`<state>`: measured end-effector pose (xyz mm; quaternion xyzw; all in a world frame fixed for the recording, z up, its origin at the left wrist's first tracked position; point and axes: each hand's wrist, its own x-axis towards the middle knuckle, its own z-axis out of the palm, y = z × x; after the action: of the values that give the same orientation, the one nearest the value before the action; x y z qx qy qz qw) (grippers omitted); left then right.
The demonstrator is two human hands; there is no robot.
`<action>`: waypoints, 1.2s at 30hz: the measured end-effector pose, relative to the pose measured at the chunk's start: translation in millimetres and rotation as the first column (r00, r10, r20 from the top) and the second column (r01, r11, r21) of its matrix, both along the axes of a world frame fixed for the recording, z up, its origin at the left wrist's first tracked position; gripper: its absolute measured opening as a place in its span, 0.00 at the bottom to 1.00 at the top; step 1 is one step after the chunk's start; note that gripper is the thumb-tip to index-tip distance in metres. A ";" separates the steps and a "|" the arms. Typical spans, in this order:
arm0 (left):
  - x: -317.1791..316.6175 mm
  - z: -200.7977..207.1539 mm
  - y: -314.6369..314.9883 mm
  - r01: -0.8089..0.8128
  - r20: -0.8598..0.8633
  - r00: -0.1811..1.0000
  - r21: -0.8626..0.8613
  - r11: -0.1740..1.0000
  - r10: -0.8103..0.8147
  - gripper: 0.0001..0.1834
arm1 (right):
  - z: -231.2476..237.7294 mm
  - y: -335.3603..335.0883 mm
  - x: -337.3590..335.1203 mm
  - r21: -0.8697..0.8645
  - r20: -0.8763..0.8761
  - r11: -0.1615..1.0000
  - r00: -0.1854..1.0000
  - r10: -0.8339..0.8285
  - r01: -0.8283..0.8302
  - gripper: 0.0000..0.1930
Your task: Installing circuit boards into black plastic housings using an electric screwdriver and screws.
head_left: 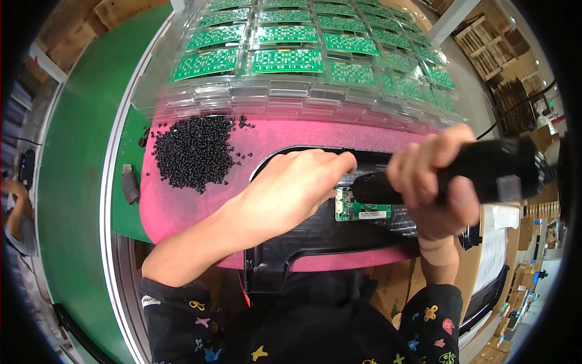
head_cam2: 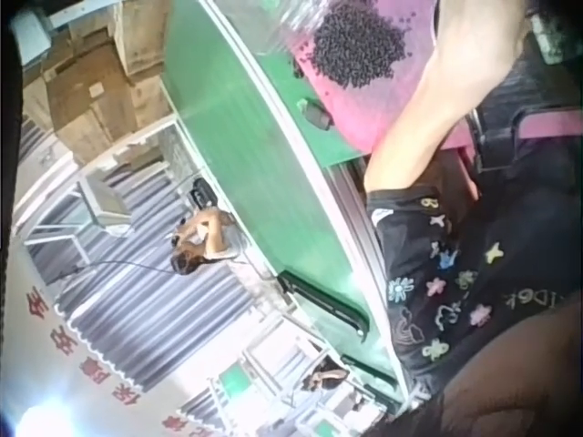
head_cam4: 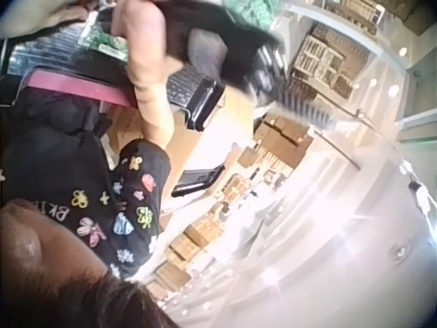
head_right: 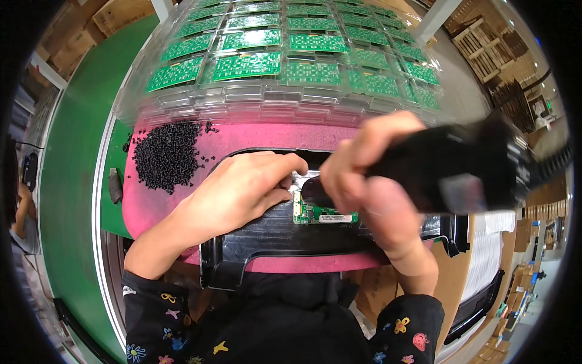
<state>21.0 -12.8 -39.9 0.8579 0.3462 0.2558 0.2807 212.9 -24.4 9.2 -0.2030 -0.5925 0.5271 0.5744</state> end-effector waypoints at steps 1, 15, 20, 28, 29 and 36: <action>2.5 1.4 0.1 0.003 0.002 1.000 0.001 1.000 -0.003 0.17 | 4.7 -1.9 6.0 0.058 -0.072 0.998 0.997 0.034 -0.030 0.16; 14.0 6.3 6.9 0.289 0.422 0.873 -0.044 0.956 -0.244 0.11 | 26.0 -20.3 29.0 0.158 -0.274 0.987 0.959 0.074 -0.031 0.15; 4.6 4.0 4.9 0.117 0.278 0.953 0.029 0.993 -0.120 0.07 | 14.1 -23.3 17.3 0.019 -0.154 0.996 0.985 -0.081 0.085 0.17; 5.0 -2.1 5.3 0.175 0.152 0.972 0.037 0.984 -0.179 0.11 | 2.8 -31.7 12.0 -0.041 -0.039 0.993 0.993 -0.109 0.107 0.19; 4.0 -2.4 2.9 0.220 0.098 0.970 0.044 0.974 -0.224 0.12 | 1.5 -31.2 10.5 -0.034 -0.056 0.995 0.993 -0.100 0.098 0.19; 4.3 -0.9 4.4 0.273 0.038 0.959 0.152 0.950 -0.282 0.08 | 5.0 -31.9 13.1 0.006 -0.079 0.997 0.994 -0.076 0.077 0.19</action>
<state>25.4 -8.4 -40.8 0.9082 0.1943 0.2634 0.2608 225.9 -56.3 14.2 -0.2019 -0.5635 0.5097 0.6180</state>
